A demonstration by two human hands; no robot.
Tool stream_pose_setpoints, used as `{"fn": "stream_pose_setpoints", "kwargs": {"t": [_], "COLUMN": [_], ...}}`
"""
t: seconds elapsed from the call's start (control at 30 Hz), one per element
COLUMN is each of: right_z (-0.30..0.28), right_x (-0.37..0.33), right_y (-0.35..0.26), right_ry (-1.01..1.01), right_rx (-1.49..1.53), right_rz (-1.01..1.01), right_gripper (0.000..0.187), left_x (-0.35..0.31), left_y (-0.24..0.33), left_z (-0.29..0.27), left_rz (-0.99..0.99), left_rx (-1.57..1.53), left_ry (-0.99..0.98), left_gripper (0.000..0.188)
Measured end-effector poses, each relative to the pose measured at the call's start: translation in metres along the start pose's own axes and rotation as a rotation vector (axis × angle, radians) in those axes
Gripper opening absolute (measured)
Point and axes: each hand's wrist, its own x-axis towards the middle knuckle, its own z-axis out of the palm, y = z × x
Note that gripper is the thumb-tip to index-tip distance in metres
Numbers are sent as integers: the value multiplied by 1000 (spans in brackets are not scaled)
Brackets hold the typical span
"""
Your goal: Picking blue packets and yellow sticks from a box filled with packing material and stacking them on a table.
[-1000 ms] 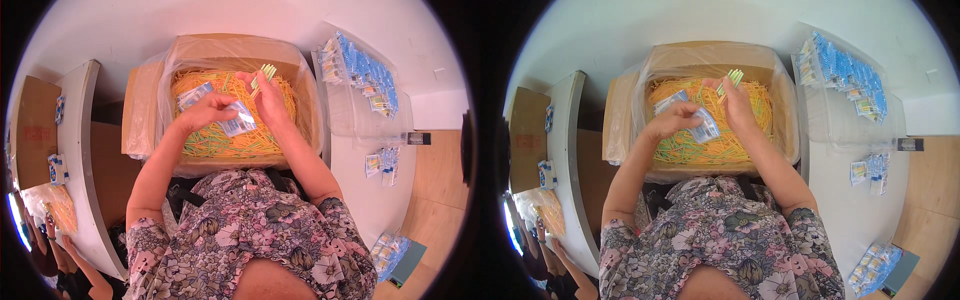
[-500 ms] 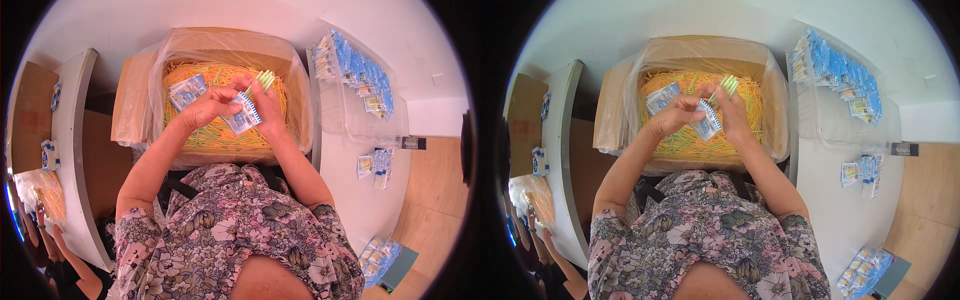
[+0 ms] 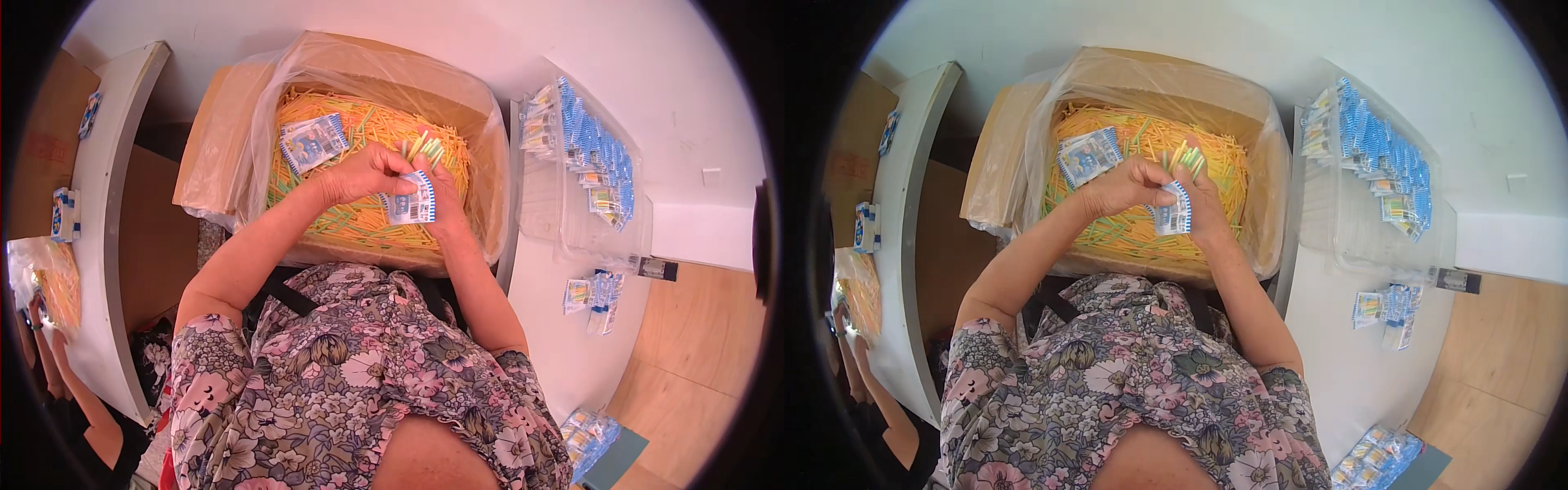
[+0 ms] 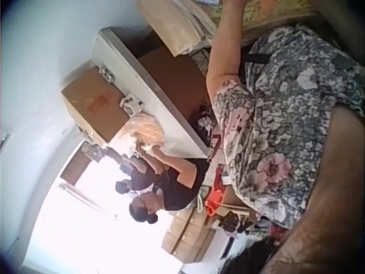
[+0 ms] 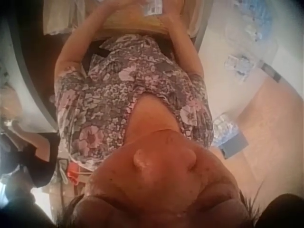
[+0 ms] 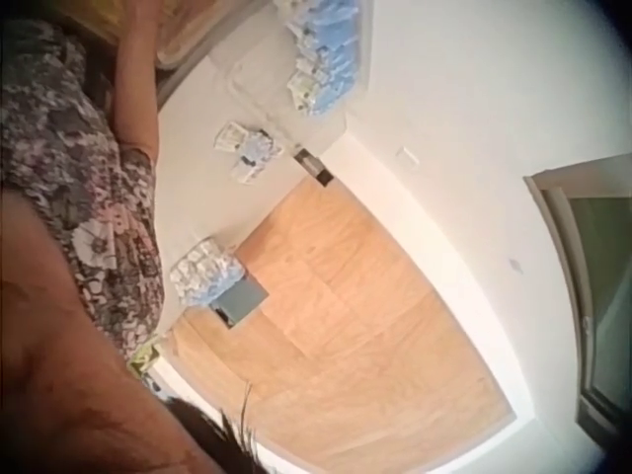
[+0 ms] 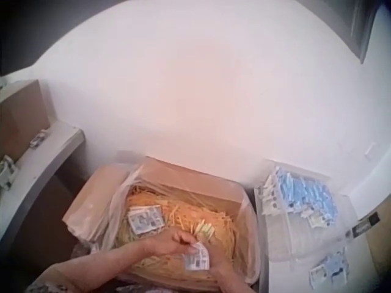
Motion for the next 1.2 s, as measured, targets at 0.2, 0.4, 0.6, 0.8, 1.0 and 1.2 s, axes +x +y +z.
{"fn": "stream_pose_setpoints", "kwargs": {"t": [0.2, 0.4, 0.6, 0.8, 1.0, 1.2], "right_z": [-17, 0, 6, 12, 6, 0], "right_x": [-2, 16, 26, 28, 27, 26], "right_y": [-14, -41, -45, -42, -26, -20], "right_ry": [-196, -114, -281, -171, -99, 109], "right_rx": [-164, -478, -979, -1445, -1069, -1016], "right_rz": [74, -331, -107, -601, -549, -500], "right_gripper": [59, 51, 27, 22, 30, 34], "left_x": [2, 3, 5, 4, 1, 2], "left_y": [3, 5, -9, -3, 3, -2], "left_z": [1, -3, -8, -4, -6, -3], "left_rz": [89, 127, 239, 98, 38, 65], "left_rx": [137, 293, 193, 191, 363, 185], "left_ry": [16, -15, 37, 18, -51, -96], "left_gripper": [13, 12, 14, 18, 22, 15]}}
